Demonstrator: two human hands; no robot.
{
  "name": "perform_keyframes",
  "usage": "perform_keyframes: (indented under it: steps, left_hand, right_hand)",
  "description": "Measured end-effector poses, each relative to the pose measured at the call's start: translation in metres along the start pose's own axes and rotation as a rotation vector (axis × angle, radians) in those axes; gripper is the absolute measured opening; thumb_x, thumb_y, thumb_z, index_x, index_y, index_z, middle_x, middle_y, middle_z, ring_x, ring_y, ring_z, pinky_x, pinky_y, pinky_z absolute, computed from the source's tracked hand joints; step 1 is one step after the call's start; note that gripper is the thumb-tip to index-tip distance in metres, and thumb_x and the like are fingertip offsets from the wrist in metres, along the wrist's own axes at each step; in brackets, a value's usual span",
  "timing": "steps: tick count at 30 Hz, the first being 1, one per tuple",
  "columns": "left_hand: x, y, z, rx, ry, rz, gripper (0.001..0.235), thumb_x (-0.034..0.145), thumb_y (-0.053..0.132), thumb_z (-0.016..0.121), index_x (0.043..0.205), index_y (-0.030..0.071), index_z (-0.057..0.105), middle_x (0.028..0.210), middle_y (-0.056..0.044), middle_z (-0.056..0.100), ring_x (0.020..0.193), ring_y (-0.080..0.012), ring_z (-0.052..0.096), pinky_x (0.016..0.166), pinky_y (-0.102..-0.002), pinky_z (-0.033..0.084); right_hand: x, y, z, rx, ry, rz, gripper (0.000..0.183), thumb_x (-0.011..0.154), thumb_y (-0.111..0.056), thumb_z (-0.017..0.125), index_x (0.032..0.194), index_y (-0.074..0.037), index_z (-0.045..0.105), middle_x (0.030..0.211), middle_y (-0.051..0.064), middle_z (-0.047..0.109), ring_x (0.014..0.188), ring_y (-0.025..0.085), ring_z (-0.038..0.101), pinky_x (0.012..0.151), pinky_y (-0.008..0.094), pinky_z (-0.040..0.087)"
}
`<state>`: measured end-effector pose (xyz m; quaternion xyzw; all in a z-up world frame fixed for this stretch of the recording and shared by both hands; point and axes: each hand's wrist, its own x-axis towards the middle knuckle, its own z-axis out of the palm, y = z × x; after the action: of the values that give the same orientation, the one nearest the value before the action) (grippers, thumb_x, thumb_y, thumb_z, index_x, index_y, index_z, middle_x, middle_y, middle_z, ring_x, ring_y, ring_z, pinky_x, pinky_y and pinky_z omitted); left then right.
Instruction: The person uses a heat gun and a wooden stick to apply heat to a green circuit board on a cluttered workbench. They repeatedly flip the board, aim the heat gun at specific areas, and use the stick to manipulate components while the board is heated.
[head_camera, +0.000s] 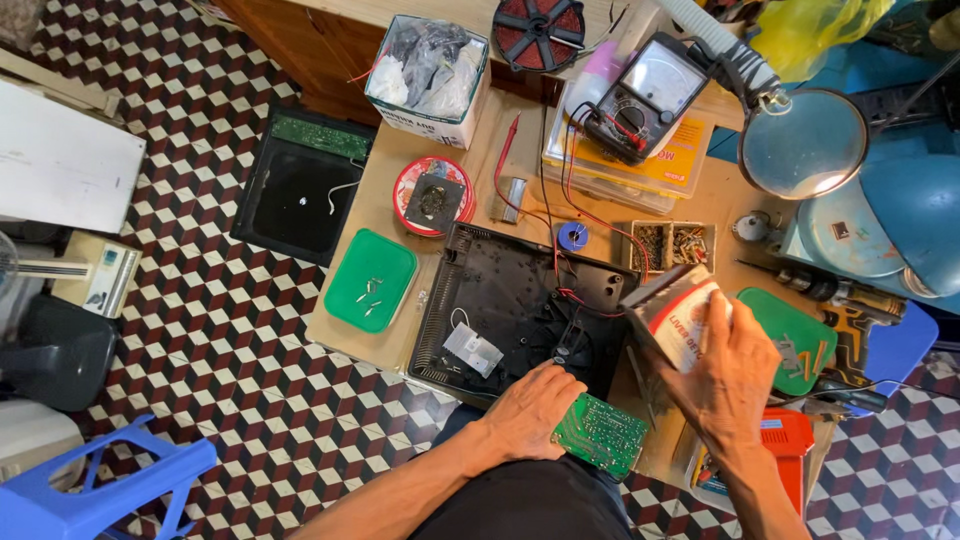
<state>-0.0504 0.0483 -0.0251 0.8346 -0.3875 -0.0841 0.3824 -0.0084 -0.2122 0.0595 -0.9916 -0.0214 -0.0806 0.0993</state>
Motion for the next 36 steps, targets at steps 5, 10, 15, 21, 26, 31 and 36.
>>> perform_keyframes:
  steps: [5,10,15,21,26,31,36]
  left_hand:
    - [-0.018,0.001,-0.005,0.008,0.005,-0.07,0.092,0.055,0.026,0.09,0.133,-0.006,0.051,0.124,-0.02,0.057,0.123,-0.0376,0.053,0.121,-0.05,0.034]
    - [-0.038,0.005,-0.015,-0.019,-0.003,-0.184,0.089,0.056,0.024,0.089,0.132,-0.003,0.051,0.127,-0.021,0.056,0.127,-0.0404,0.05,0.119,-0.05,0.034]
    - [-0.05,0.007,-0.023,-0.055,-0.022,-0.267,0.088,0.059,0.022,0.089,0.133,-0.004,0.05,0.129,-0.021,0.056,0.129,-0.0396,0.048,0.118,-0.05,0.032]
    - [-0.046,0.006,-0.031,-0.079,-0.037,-0.273,0.084,0.064,0.021,0.088,0.134,-0.004,0.049,0.129,-0.02,0.056,0.13,-0.0373,0.049,0.12,-0.05,0.032]
    - [-0.037,0.005,-0.035,-0.065,-0.095,-0.266,0.087,0.061,0.022,0.089,0.134,-0.003,0.048,0.129,-0.019,0.054,0.13,-0.0373,0.048,0.117,-0.049,0.033]
    - [-0.022,0.005,-0.038,-0.063,-0.13,-0.199,0.088,0.061,0.02,0.091,0.134,-0.002,0.047,0.129,-0.019,0.054,0.131,-0.0387,0.046,0.116,-0.049,0.033]
    - [0.007,0.004,-0.043,-0.032,-0.149,-0.063,0.094,0.057,0.021,0.092,0.135,-0.002,0.047,0.131,-0.02,0.054,0.131,-0.0396,0.048,0.116,-0.05,0.034]
  right_hand:
    - [0.011,-0.045,0.039,0.043,-0.105,-0.184,0.107,0.052,-0.037,0.089,0.141,-0.001,0.043,0.131,0.026,0.05,0.119,0.042,0.051,0.1,0.056,0.04]
    - [0.011,-0.068,0.104,-0.002,-0.234,-0.329,0.09,0.071,-0.026,0.083,0.148,-0.004,0.043,0.134,0.018,0.052,0.129,0.035,0.051,0.113,0.051,0.036]
    - [0.006,-0.077,0.124,0.105,-0.239,-0.395,0.084,0.078,-0.028,0.082,0.15,-0.005,0.046,0.141,0.017,0.052,0.133,0.034,0.05,0.116,0.048,0.035]
    - [0.012,-0.065,0.095,-0.086,-0.364,-0.204,0.115,0.05,-0.035,0.092,0.148,-0.007,0.04,0.149,0.026,0.04,0.133,0.044,0.044,0.104,0.053,0.036]
    - [0.004,-0.055,0.099,-0.089,-0.582,-0.144,0.107,0.067,-0.026,0.084,0.158,-0.007,0.032,0.157,0.024,0.034,0.132,0.038,0.046,0.108,0.045,0.04]
    - [-0.004,-0.042,0.107,0.126,-0.346,-0.274,0.107,0.06,-0.027,0.088,0.15,-0.004,0.035,0.154,0.026,0.034,0.137,0.042,0.041,0.114,0.05,0.033]
    - [-0.039,-0.01,0.073,0.919,-0.344,0.577,0.07,0.088,-0.036,0.07,0.15,-0.011,0.048,0.147,0.014,0.058,0.135,0.024,0.057,0.113,0.04,0.045]
